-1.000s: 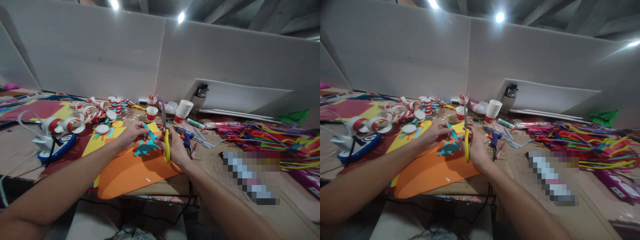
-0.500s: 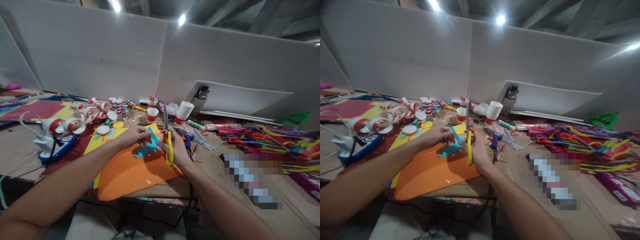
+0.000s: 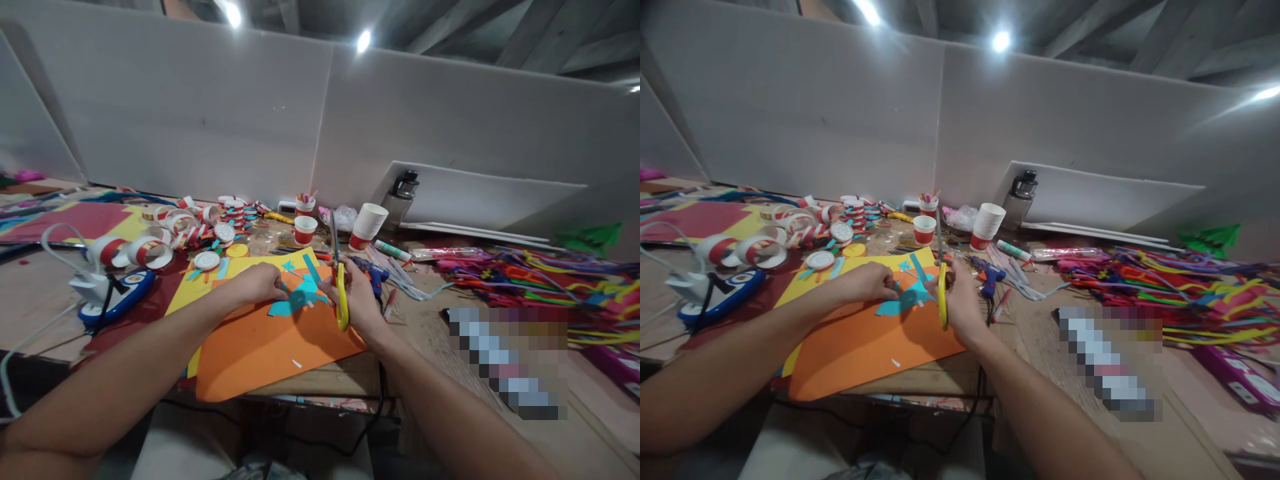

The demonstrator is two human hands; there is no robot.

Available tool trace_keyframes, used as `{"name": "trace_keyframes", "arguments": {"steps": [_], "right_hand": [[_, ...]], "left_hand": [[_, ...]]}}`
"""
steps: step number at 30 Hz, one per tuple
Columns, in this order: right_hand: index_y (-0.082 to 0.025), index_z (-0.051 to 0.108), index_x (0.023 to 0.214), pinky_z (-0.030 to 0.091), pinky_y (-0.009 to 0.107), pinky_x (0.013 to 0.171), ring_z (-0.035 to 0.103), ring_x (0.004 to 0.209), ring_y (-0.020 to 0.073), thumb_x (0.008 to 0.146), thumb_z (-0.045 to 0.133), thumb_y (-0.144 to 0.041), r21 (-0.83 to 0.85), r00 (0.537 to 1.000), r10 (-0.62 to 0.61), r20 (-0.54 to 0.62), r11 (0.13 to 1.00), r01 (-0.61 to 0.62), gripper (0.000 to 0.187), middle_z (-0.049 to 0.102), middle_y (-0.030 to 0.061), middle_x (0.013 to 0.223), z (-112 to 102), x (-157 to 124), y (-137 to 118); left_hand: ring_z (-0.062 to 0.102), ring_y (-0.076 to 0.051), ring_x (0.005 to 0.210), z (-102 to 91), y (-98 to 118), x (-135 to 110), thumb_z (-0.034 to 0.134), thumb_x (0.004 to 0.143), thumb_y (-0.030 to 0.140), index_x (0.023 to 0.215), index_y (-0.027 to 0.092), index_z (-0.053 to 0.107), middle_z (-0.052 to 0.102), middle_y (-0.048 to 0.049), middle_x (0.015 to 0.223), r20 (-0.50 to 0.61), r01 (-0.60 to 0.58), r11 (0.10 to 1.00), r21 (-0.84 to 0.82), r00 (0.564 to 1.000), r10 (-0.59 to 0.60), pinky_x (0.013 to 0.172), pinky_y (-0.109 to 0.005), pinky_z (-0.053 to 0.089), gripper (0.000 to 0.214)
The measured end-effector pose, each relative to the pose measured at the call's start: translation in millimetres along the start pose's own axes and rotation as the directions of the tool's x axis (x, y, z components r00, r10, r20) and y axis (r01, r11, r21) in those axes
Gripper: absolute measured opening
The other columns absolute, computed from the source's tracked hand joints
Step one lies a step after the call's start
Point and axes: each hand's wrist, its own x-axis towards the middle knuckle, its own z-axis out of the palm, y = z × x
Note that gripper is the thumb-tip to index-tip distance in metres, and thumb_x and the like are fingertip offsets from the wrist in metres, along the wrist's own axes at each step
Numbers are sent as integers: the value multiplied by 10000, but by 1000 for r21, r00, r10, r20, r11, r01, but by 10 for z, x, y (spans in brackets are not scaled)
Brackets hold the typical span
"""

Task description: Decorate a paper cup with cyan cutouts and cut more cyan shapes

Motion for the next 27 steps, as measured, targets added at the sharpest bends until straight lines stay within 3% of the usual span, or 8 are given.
{"name": "trace_keyframes", "arguments": {"steps": [9, 16, 19, 22, 25, 27], "right_hand": [[-174, 530, 1135, 417, 229, 507, 545, 600, 121, 679, 710, -287, -35, 1000, 24, -5, 999, -24, 503, 611, 3, 764, -6, 15, 45], [-167, 558, 1119, 412, 231, 507, 508, 575, 110, 677, 713, -287, -60, 999, 40, -14, 997, -40, 484, 595, -6, 737, -5, -5, 8], [-177, 551, 1133, 413, 229, 513, 507, 574, 110, 688, 708, -271, -37, 999, 37, -13, 999, -37, 481, 601, -10, 730, -15, -5, 27], [-189, 538, 1148, 416, 228, 511, 501, 564, 109, 691, 708, -262, 6, 999, 36, -6, 999, -36, 494, 614, -11, 731, -31, 4, 53], [-200, 543, 1126, 420, 233, 502, 511, 557, 115, 673, 728, -265, 23, 999, 29, -17, 999, -29, 494, 622, -11, 732, -45, 14, 64], [-206, 551, 1096, 417, 232, 491, 511, 547, 112, 659, 743, -270, 35, 1000, 14, -26, 999, -13, 482, 620, -16, 729, -49, 18, 69]], "left_hand": [[504, -143, 510, -26, 37, -35, 575, 690, 341, 603, 176, 651, 623, -30, 564, 84, -39, 998, 58, 996, 34, 519, -254, 291, 202], [475, -129, 459, -209, 147, -135, 474, 702, 262, 495, 173, 576, 596, -26, 490, 118, -28, 998, 58, 993, 21, 500, -261, 293, 247], [476, -129, 463, -312, 82, -118, 498, 696, 265, 516, 177, 549, 589, -18, 487, 43, 8, 1000, 13, 999, -8, 484, -256, 290, 206], [527, -121, 496, -372, 12, -75, 533, 687, 231, 640, 181, 515, 650, -16, 598, -51, -34, 971, -235, 998, 22, 481, -233, 315, 71], [564, -117, 505, -334, 5, -35, 522, 750, 244, 735, 189, 465, 708, -52, 715, -24, -71, 829, -554, 997, 69, 481, -226, 362, 81], [567, -109, 503, -255, 31, -10, 540, 783, 276, 754, 183, 453, 706, -62, 718, -44, -79, 747, -660, 997, 66, 476, -220, 376, 130]]}}
